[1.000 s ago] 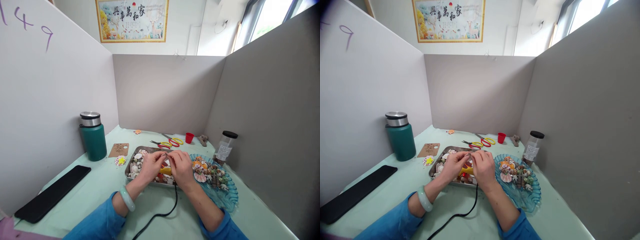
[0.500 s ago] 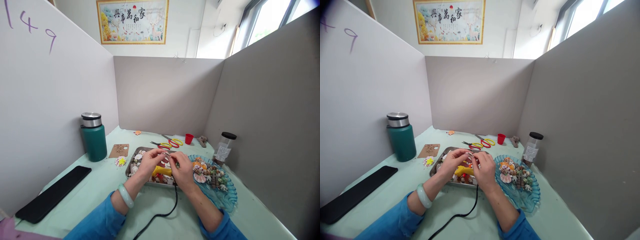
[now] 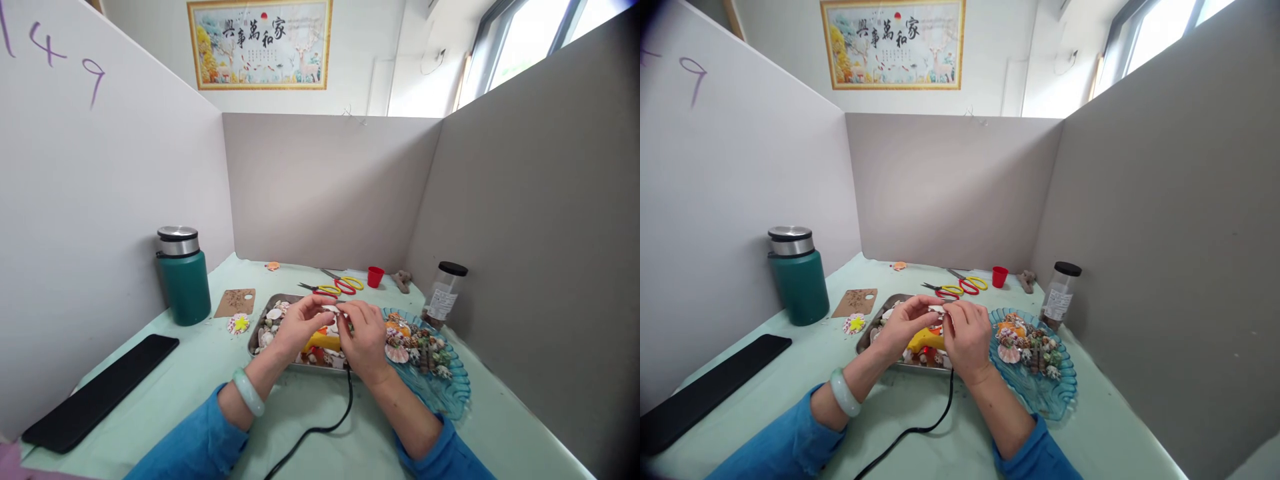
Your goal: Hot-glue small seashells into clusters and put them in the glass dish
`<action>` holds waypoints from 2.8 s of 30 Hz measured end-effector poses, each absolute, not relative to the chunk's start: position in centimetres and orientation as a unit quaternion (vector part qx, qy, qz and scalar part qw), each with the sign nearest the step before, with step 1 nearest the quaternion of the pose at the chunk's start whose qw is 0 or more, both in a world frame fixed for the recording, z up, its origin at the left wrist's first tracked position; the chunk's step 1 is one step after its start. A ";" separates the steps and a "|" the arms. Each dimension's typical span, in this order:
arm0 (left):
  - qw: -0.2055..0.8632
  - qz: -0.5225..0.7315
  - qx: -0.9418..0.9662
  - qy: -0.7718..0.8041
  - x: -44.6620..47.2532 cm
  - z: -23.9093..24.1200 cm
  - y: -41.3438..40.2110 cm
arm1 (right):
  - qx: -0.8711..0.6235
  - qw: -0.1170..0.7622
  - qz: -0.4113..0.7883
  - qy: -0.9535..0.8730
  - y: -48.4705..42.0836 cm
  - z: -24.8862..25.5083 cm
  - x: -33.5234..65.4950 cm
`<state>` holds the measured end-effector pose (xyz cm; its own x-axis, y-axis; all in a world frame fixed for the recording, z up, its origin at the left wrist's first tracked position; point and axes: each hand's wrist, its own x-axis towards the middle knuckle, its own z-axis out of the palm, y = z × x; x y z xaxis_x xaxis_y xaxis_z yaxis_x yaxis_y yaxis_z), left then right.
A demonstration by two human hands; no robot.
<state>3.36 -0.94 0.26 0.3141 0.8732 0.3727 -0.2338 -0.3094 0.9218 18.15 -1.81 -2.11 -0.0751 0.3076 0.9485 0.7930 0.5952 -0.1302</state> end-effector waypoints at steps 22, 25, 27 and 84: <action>0.489 0.515 0.654 0.260 3.1 0.5 -0.6 | -0.392 0.573 -0.136 -0.707 -1.6 -2.3 18.2; 0.470 0.521 0.643 0.307 3.2 0.3 -0.3 | -0.402 0.567 -0.118 -0.709 -1.6 -2.4 18.1; 0.462 0.531 0.634 0.320 3.2 0.2 -0.1 | -0.410 0.556 -0.110 -0.715 -1.6 -2.4 18.1; 0.026 0.472 0.784 0.401 2.9 -1.4 0.0 | -0.413 0.454 -0.096 -0.784 -1.1 -3.1 18.1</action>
<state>2.94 0.01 -1.41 0.2317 0.6546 0.7196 0.6047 -0.6764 0.4205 18.06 -1.08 -3.09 -0.2466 0.5595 0.7913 0.7336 0.6413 -0.2248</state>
